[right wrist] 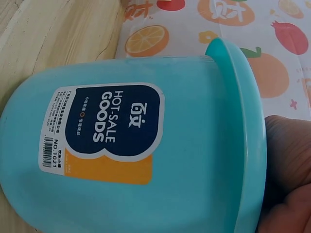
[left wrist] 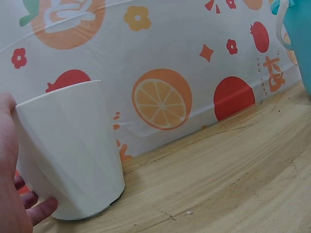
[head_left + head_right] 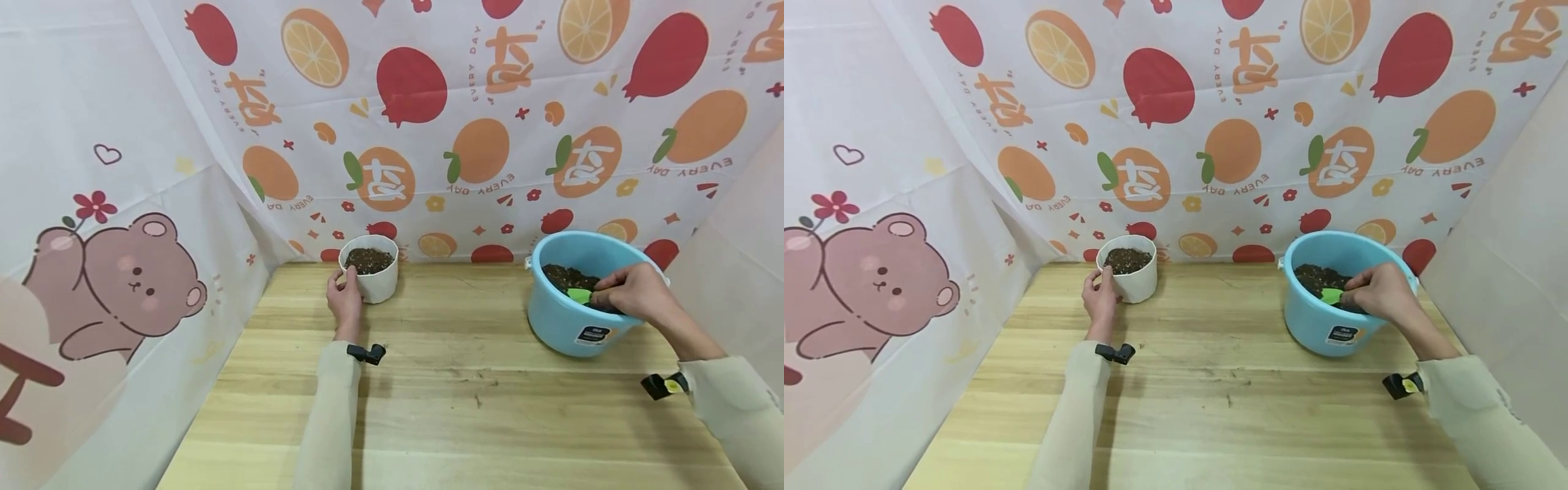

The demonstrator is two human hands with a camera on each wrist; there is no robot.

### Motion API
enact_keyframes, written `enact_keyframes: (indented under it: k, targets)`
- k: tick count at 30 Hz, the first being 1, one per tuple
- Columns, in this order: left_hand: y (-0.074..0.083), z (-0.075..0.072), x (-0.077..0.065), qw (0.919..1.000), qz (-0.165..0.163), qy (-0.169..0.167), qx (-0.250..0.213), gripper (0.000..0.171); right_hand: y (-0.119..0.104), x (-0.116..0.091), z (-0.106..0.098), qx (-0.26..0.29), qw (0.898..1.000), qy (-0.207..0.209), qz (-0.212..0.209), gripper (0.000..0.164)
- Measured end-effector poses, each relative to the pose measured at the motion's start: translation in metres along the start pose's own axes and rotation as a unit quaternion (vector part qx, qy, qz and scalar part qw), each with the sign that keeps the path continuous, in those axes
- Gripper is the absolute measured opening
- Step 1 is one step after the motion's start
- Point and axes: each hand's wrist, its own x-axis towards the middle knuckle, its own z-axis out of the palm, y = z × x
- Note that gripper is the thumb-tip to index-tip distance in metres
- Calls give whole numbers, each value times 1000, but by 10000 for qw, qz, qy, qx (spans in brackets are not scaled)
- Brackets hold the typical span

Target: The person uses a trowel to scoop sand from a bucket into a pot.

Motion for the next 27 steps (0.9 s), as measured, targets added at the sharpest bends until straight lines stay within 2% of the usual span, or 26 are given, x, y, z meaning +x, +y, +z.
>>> enact_keyframes:
  k: [17, 27]
  targets:
    - [1, 0, 2, 10000, -15, 29, -35, 48, -1, 6, 5, 100, 9999, 122, -50, 29]
    - [1, 0, 2, 10000, -22, 26, -30, 47, -4, 7, 7, -57, 9995, 197, -219, 26]
